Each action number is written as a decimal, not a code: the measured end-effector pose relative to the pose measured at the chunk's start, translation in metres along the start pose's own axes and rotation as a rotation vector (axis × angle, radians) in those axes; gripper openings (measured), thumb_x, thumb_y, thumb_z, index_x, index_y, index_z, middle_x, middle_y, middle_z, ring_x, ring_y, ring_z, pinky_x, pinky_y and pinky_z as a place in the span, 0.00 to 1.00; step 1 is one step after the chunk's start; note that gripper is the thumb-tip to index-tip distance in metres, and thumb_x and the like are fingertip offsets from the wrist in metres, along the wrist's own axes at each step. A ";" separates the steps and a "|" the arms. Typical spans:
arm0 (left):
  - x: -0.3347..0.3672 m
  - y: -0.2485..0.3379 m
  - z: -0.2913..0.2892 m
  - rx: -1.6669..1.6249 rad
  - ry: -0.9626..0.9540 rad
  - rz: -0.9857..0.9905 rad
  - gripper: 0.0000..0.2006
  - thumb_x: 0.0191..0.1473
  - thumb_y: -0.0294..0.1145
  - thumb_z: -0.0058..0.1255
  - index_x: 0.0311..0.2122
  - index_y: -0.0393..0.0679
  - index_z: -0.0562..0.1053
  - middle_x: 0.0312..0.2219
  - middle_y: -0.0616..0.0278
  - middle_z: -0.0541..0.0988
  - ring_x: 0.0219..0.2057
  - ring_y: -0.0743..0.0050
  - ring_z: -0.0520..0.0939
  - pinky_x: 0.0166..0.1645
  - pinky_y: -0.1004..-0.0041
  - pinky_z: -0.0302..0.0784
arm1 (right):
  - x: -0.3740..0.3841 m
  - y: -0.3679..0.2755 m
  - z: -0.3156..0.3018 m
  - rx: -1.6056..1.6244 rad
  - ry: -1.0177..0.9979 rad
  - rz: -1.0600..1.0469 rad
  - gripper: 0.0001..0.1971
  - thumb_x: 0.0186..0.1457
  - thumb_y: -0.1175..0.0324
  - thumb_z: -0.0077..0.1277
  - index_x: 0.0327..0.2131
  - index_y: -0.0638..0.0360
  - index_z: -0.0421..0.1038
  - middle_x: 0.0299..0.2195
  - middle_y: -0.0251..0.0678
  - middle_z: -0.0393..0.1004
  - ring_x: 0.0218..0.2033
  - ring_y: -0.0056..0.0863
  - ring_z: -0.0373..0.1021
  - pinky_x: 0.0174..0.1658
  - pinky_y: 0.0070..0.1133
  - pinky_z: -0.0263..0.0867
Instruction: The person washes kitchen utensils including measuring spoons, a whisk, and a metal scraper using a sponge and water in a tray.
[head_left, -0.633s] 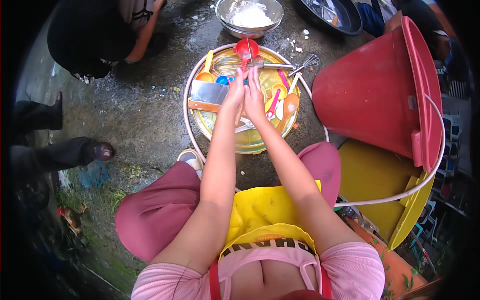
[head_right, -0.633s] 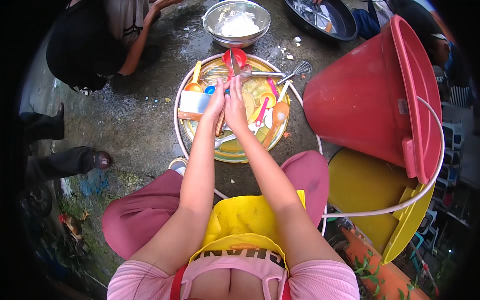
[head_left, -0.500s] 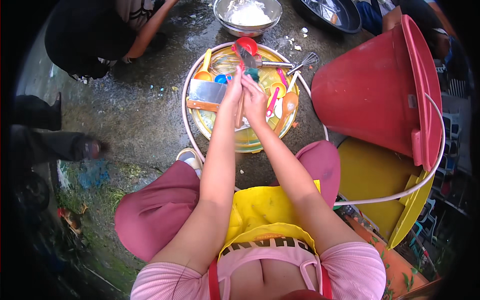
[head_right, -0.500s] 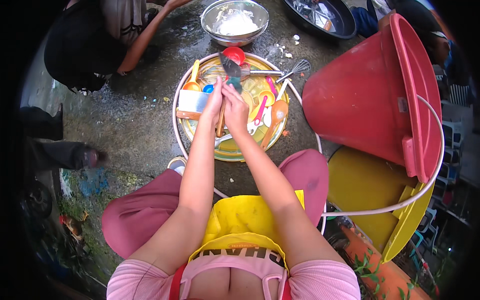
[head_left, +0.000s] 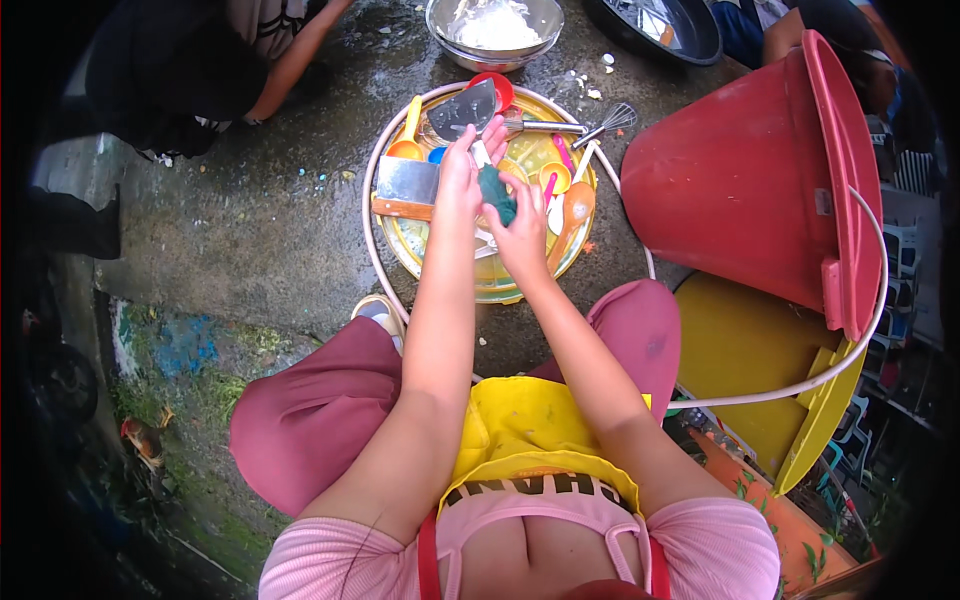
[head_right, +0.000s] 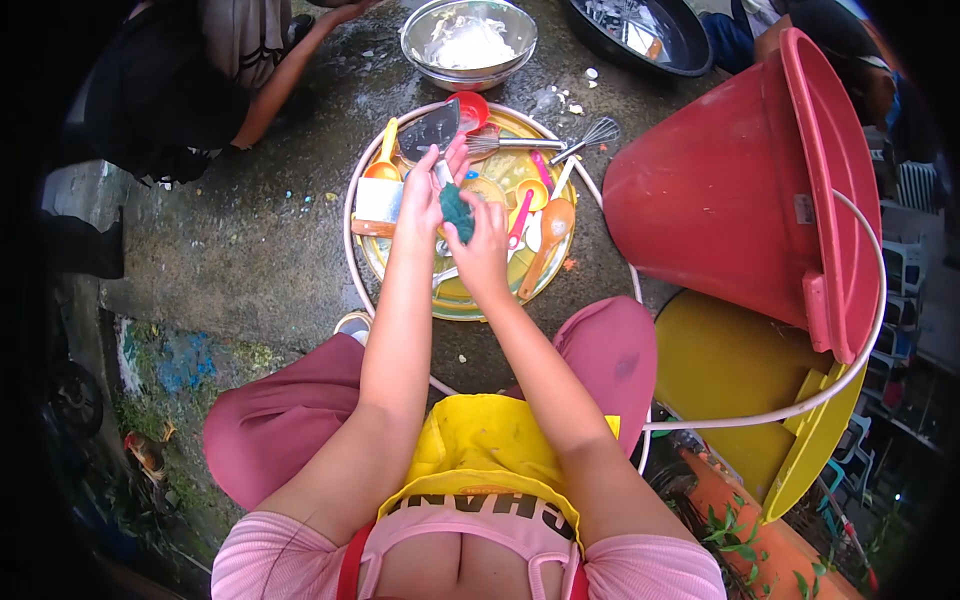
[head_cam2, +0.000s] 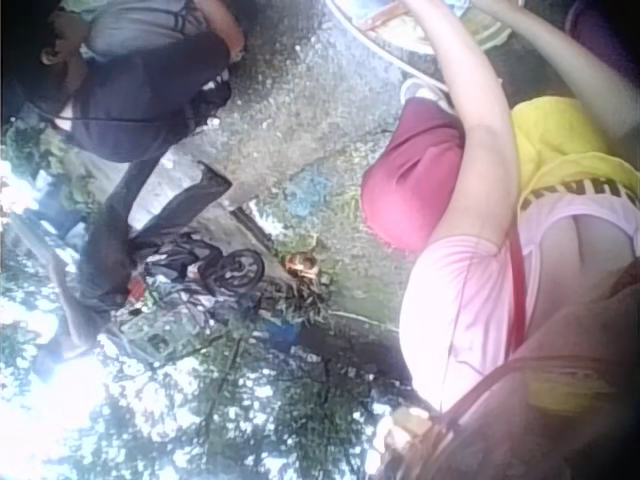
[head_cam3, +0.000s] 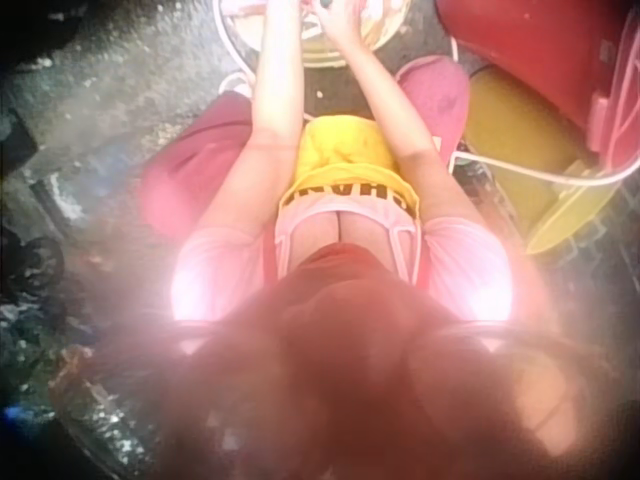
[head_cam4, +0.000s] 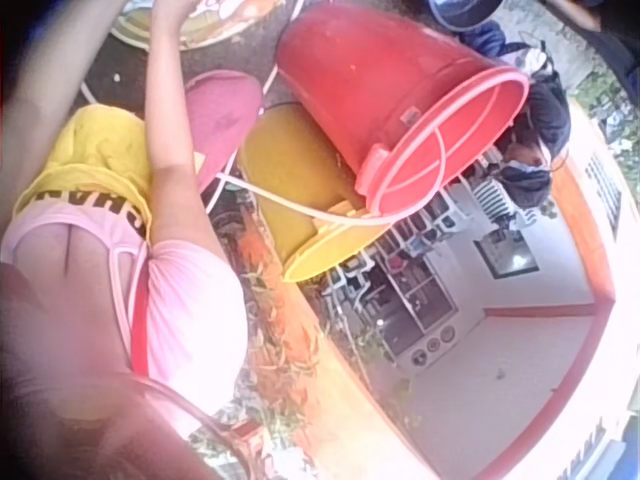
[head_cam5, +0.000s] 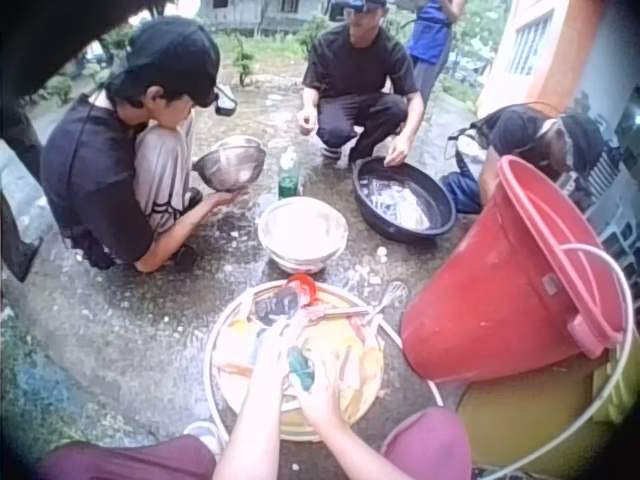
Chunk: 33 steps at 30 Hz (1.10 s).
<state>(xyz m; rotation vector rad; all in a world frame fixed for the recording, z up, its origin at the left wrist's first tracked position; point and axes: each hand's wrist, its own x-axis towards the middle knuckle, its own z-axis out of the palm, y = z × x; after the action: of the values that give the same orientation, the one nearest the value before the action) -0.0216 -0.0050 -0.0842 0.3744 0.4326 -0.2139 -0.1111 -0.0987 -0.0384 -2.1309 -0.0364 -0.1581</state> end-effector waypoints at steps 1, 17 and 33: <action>0.000 -0.003 0.003 -0.002 -0.005 -0.005 0.20 0.59 0.38 0.33 0.49 0.33 0.62 0.46 0.54 0.71 0.48 0.66 0.72 0.53 0.70 0.66 | 0.008 0.005 0.005 -0.175 0.106 -0.146 0.18 0.43 0.76 0.50 0.41 0.65 0.64 0.28 0.46 0.71 0.33 0.40 0.69 0.37 0.29 0.64; 0.020 0.028 -0.032 -0.222 0.162 0.263 0.11 0.58 0.39 0.38 0.33 0.41 0.66 0.31 0.65 0.76 0.17 0.88 0.65 0.19 0.87 0.62 | 0.000 -0.002 -0.008 -0.449 -0.333 0.201 0.20 0.57 0.56 0.38 0.29 0.69 0.65 0.20 0.55 0.70 0.25 0.52 0.69 0.30 0.39 0.65; 0.025 0.006 -0.012 -0.149 0.299 0.284 0.19 0.59 0.49 0.33 0.30 0.42 0.63 0.21 0.67 0.70 0.22 0.80 0.73 0.24 0.84 0.70 | 0.018 0.024 -0.009 -0.265 -0.353 0.189 0.16 0.57 0.59 0.40 0.31 0.65 0.65 0.19 0.48 0.69 0.20 0.36 0.70 0.25 0.31 0.63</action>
<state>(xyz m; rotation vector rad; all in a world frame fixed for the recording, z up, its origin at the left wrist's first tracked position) -0.0024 0.0024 -0.1031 0.3180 0.6787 0.1529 -0.0918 -0.1198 -0.0511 -2.3881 -0.0213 0.3437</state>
